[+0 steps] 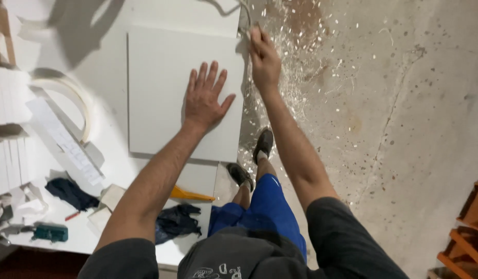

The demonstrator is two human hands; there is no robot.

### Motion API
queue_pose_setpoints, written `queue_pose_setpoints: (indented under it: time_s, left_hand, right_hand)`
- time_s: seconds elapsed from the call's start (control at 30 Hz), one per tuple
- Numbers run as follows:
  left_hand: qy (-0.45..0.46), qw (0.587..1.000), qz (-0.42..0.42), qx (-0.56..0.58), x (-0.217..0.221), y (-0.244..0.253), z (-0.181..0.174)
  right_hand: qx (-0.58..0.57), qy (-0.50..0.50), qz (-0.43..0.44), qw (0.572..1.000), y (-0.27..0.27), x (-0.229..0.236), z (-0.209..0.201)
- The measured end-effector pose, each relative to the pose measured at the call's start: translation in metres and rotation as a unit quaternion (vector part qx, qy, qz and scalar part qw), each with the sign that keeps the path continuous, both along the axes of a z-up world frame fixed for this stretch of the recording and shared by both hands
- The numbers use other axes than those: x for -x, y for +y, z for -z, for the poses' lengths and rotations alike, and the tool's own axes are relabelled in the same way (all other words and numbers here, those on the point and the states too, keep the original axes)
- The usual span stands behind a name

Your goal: The person irons a white rectangular board on a workbench using a steam iron. They then pick up a sanding block and sand the edges of the board, followed by using a handheld sander to smooth the surface.

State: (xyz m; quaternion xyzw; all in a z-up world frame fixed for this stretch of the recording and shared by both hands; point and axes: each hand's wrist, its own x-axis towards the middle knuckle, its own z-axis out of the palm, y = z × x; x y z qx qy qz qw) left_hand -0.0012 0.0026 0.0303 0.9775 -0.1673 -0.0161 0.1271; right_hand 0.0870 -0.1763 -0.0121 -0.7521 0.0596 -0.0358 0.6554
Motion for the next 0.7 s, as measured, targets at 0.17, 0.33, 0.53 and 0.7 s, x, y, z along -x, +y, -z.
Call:
queue_pose_setpoints:
  time_s: [0.17, 0.33, 0.53, 0.7]
  left_hand:
    - [-0.081, 0.996, 0.007, 0.024, 0.001, 0.003, 0.017]
    - [-0.078, 0.996, -0.002, 0.032, -0.004, 0.003, 0.013]
    - [-0.061, 0.997, 0.01, 0.039, -0.004, 0.001, 0.009]
    - [-0.066, 0.998, -0.011, 0.022, 0.005, 0.003, 0.013]
  right_hand:
    - [0.179, -0.046, -0.052, 0.981, 0.007, 0.177, 0.018]
    - [0.106, -0.118, -0.007, 0.987, 0.01, 0.249, 0.03]
    - [0.087, 0.069, -0.024, 0.994, 0.009, 0.246, 0.015]
    - [0.096, -0.075, -0.049, 0.991, 0.008, 0.277, 0.032]
